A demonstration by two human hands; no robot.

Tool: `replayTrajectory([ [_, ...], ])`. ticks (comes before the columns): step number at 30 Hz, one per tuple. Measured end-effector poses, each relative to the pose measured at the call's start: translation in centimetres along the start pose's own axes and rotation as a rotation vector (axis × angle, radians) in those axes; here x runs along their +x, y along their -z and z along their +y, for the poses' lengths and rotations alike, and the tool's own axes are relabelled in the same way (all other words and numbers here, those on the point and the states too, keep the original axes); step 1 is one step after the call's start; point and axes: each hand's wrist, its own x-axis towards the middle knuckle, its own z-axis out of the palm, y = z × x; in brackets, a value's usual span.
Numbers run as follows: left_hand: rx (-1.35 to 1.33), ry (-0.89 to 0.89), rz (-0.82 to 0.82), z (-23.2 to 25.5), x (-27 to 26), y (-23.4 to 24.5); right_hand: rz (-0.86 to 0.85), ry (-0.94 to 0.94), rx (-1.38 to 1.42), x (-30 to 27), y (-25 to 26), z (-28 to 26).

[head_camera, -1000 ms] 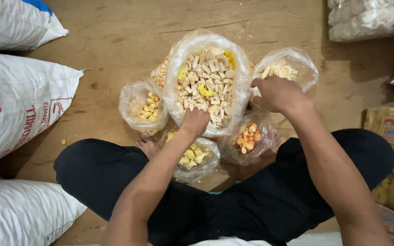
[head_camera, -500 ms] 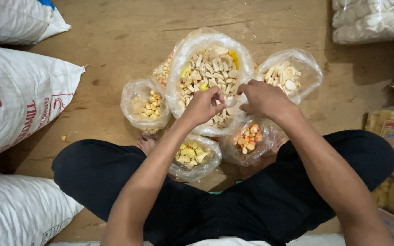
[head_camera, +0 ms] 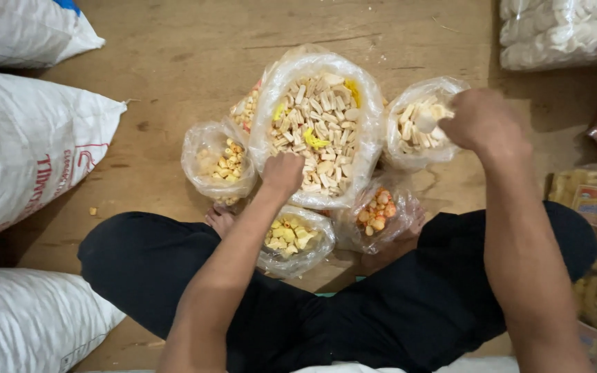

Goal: Mixing and packing various types of snacks from smaller bags into a larger central bag while sitting on the floor.

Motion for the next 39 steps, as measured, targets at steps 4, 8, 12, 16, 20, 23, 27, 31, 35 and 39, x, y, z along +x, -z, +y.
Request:
replayTrajectory([
  [4,0.251,-0.014,-0.089,0.8,-0.4,0.7,0.204,0.100,-0.049,2.7,-0.9,2.2],
  [8,0.356,-0.058,-0.123,0.9,-0.1,0.4,0.094,0.151,0.043,1.6,-0.5,0.1],
  [12,0.333,-0.170,0.032,-0.3,2.1,-4.4,0.161,0.281,-0.021,6.2,-3.9,1.7],
  [16,0.323,-0.159,0.058,-0.6,2.4,-4.8,0.216,0.310,-0.001,1.8,-1.6,-0.4],
  [20,0.337,-0.165,0.093,-0.6,2.5,-4.8,0.114,0.581,0.188,-2.8,-0.2,-2.5],
  [23,0.332,-0.171,0.064,-1.6,3.9,-7.0,-0.012,0.640,0.109,-2.3,-1.6,-2.9],
  [27,0.090,-0.150,0.023,-1.1,3.3,-3.5,-0.090,0.672,-0.122,-0.1,-4.8,-3.3],
  [31,-0.323,-0.248,-0.018,3.4,-1.9,7.8,-0.080,0.702,-0.109,0.6,-6.6,-4.2],
  [35,-0.760,-0.369,0.052,4.0,-2.8,9.8,-0.014,0.758,-0.082,1.2,-6.9,-4.2],
  [39,-0.910,-0.394,0.039,3.6,-2.0,9.7,-0.003,0.831,0.089,1.6,-7.0,-4.0],
])
